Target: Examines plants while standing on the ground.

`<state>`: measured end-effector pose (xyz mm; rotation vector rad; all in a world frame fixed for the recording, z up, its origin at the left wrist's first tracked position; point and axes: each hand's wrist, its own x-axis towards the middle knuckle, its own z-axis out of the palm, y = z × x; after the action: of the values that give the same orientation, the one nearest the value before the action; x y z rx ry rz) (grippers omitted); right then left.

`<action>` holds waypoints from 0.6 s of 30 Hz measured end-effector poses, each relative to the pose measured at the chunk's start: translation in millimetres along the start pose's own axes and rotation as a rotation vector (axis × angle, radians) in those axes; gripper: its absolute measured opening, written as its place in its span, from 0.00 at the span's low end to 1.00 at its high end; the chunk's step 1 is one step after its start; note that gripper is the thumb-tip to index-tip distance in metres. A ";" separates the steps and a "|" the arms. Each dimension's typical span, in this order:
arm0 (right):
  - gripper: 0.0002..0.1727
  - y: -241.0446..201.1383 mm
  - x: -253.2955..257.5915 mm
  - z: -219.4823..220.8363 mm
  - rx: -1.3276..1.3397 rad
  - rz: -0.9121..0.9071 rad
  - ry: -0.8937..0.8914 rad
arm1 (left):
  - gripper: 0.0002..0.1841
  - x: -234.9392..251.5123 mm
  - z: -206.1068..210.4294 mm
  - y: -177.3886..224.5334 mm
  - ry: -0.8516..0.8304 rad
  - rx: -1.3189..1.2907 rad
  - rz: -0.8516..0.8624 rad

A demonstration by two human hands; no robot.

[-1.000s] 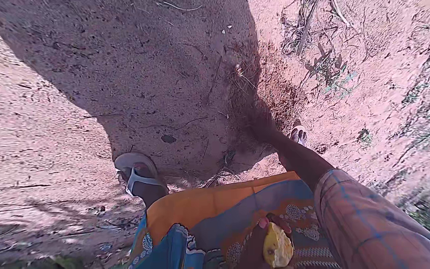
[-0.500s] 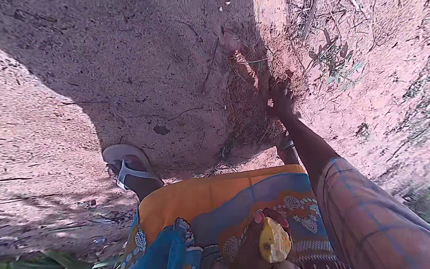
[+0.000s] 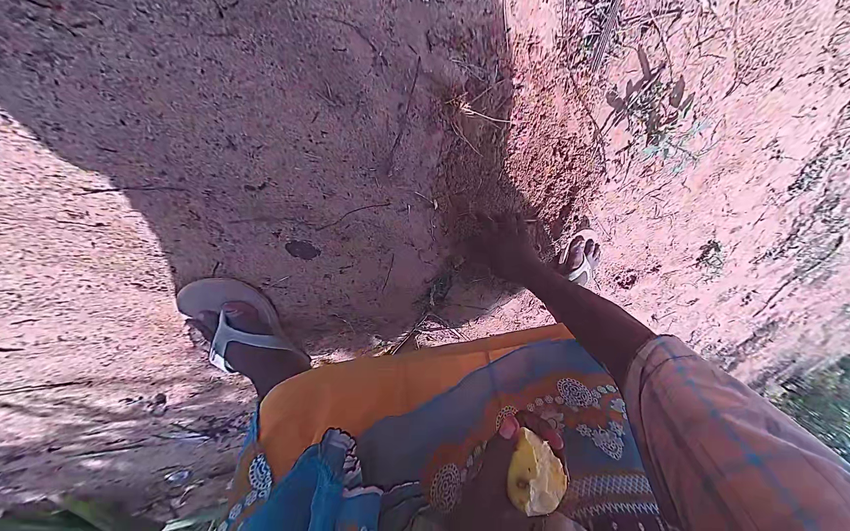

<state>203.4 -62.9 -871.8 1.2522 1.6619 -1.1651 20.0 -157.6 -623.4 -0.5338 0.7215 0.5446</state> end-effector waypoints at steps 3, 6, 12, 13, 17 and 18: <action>0.31 40.5 12.2 -10.7 -0.084 0.036 0.171 | 0.30 2.1 -1.5 -5.2 0.076 0.038 -0.014; 0.33 78.1 22.3 -50.0 -0.081 0.200 0.248 | 0.31 2.0 -7.0 -7.1 0.098 0.042 -0.010; 0.40 117.2 6.5 -133.0 -0.122 0.527 0.292 | 0.32 -0.4 -8.4 -7.5 0.020 0.019 -0.035; 0.37 113.6 2.4 -149.3 -0.081 0.494 0.352 | 0.31 -0.1 -5.9 -7.5 0.040 0.015 -0.037; 0.31 85.8 31.5 -176.6 -0.051 0.232 0.417 | 0.32 3.1 -1.8 -4.6 0.065 0.053 -0.038; 0.32 80.8 40.4 -169.0 -0.046 0.206 0.361 | 0.32 4.2 -1.6 -3.8 0.065 0.055 -0.034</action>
<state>265.4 118.4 -874.2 1.6333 1.7498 -0.8063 24.2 -160.2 -626.5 -0.5131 0.7861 0.4765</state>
